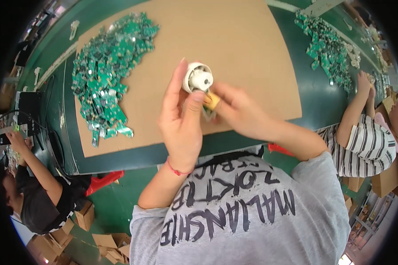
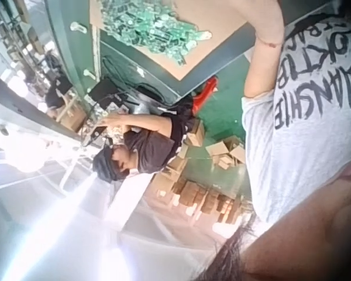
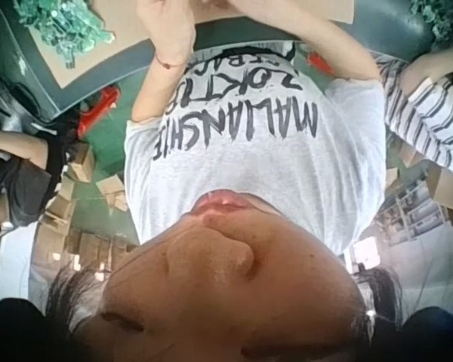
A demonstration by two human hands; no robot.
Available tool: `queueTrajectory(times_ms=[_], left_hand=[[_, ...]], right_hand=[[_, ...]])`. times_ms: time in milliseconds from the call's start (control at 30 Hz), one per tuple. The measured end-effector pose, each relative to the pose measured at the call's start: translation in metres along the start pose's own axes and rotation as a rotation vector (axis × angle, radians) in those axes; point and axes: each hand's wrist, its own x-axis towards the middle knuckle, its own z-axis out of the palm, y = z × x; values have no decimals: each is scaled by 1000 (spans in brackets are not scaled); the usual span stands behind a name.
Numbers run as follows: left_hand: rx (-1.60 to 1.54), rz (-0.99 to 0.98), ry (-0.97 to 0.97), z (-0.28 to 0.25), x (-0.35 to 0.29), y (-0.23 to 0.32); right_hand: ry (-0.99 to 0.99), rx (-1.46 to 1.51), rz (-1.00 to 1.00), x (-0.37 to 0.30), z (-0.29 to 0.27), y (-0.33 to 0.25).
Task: The person assembles electronic components by hand, fitting printed circuit boards and small motors into plastic housings.
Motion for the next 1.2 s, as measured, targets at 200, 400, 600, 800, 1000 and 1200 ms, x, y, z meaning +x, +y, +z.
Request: queueTrajectory(times_ms=[200,400,600,800,1000,1200], left_hand=[[276,26,23,-9,40,-18],[248,78,-15,-33,43,9],[268,-131,-56,-47,49,6],[288,-196,-80,-60,54,5],[185,-217,-124,-56,55,16],[322,-183,-242,-50,58,13]], right_hand=[[-72,127,153,67,-28,-8],[355,-805,7,235,-170,-16],[156,-1030,-50,354,-115,-51],[84,-1157,34,412,-27,-58],[579,-1326,-248,400,-214,-15],[617,-1014,-313,337,-276,10]])
